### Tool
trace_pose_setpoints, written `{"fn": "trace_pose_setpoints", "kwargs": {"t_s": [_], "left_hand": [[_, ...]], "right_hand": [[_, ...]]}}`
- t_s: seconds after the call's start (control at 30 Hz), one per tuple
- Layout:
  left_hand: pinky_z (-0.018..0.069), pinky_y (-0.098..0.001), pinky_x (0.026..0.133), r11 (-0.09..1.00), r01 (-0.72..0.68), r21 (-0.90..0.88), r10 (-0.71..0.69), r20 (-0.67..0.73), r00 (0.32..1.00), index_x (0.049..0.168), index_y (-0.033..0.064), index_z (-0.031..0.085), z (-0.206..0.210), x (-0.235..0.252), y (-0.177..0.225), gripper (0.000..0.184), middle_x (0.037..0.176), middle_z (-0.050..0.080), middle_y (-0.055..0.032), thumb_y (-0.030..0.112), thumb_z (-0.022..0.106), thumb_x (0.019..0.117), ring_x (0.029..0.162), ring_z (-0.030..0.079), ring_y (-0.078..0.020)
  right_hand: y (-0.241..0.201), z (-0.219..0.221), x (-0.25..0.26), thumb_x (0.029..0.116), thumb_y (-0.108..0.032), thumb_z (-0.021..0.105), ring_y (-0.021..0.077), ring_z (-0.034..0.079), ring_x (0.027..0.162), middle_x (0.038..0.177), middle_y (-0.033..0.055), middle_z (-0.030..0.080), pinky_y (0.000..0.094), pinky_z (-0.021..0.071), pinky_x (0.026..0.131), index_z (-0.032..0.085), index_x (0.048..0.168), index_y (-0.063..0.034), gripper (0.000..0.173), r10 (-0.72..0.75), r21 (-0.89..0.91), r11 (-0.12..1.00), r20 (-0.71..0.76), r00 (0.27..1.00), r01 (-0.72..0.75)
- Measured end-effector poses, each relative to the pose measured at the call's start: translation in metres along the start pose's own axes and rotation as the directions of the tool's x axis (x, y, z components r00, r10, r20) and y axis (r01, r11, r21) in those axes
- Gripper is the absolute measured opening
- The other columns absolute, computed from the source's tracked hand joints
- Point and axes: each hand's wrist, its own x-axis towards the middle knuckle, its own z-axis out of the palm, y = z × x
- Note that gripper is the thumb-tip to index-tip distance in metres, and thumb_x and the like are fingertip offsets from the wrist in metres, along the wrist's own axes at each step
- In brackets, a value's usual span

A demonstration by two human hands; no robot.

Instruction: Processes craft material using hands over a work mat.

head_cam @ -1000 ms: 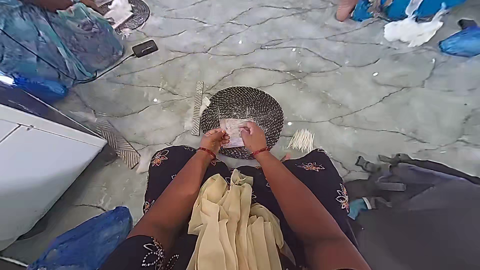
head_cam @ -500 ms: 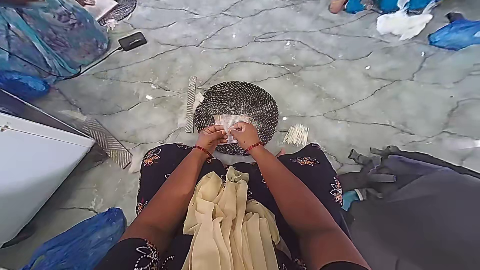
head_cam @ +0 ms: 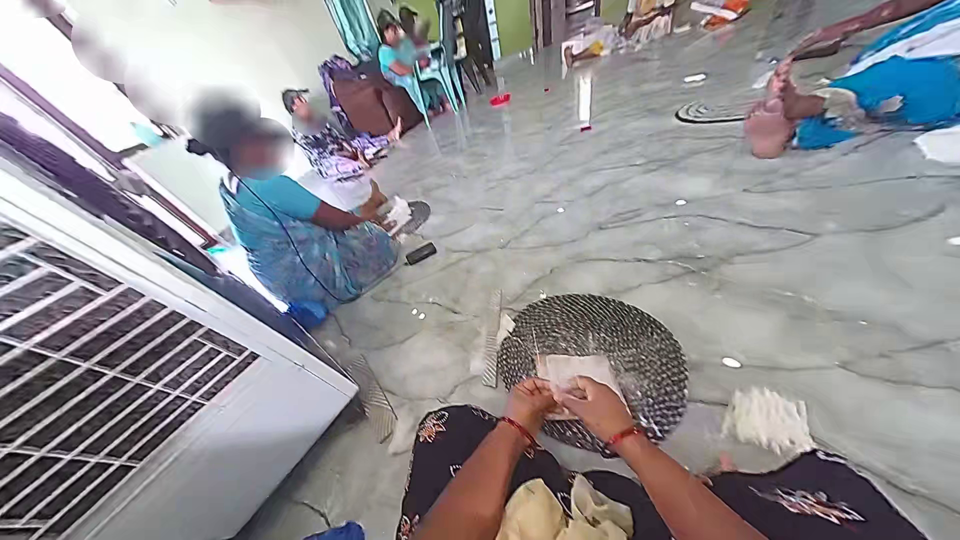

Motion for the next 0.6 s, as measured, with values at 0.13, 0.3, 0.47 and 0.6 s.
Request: {"fn": "trace_pose_setpoints", "kwargs": {"t_s": [0.13,0.3,0.47,0.6], "left_hand": [[0.0599,-0.0266,0.068,0.998,0.034,-0.049,-0.035,-0.013,0.999,0.095,-0.0021,0.061,0.001,-0.003,0.003,0.016,0.074,0.070,-0.0023,-0.016,0.054,0.0955,0.064,0.068,-0.0104],[0.0604,-0.0274,0.069,0.995,0.050,-0.087,-0.053,-0.024,0.998,0.094,-0.0016,0.060,0.005,-0.007,0.004,0.017,0.074,0.070,-0.0024,-0.016,0.053,0.0959,0.064,0.068,-0.0112],[0.0602,-0.0283,0.072,1.000,0.019,-0.020,-0.019,-0.003,1.000,0.105,-0.0046,0.058,0.001,-0.006,0.004,0.013,0.079,0.069,-0.0025,-0.012,0.049,0.0985,0.069,0.068,-0.0104],[0.0604,-0.0311,0.079,0.995,0.056,0.078,-0.058,0.025,0.998,0.115,-0.0054,0.057,-0.008,-0.007,-0.012,0.016,0.084,0.070,-0.0028,-0.008,0.048,0.1012,0.076,0.069,-0.0114]], "right_hand": [[-0.003,0.000,-0.003,0.1018,-0.018,0.066,0.0336,0.070,0.104,0.113,0.0232,0.072,0.0505,0.0503,0.098,0.068,0.122,0.0057,0.031,0.008,-0.041,0.999,-0.002,1.000,-0.008],[-0.006,-0.002,-0.008,0.1026,-0.014,0.063,0.0296,0.069,0.095,0.107,0.0210,0.072,0.0477,0.0510,0.092,0.068,0.120,0.0049,0.027,0.032,-0.029,0.999,-0.032,0.999,-0.033],[-0.012,-0.005,-0.009,0.1060,-0.017,0.056,0.0384,0.065,0.113,0.121,0.0288,0.066,0.0535,0.0472,0.102,0.062,0.128,0.0092,0.035,0.011,-0.083,0.996,-0.012,1.000,-0.012],[0.010,0.004,-0.008,0.1077,-0.020,0.054,0.0407,0.066,0.103,0.110,0.0298,0.067,0.0565,0.0490,0.096,0.063,0.120,0.0113,0.035,0.019,-0.012,1.000,-0.065,0.998,-0.019]]}}
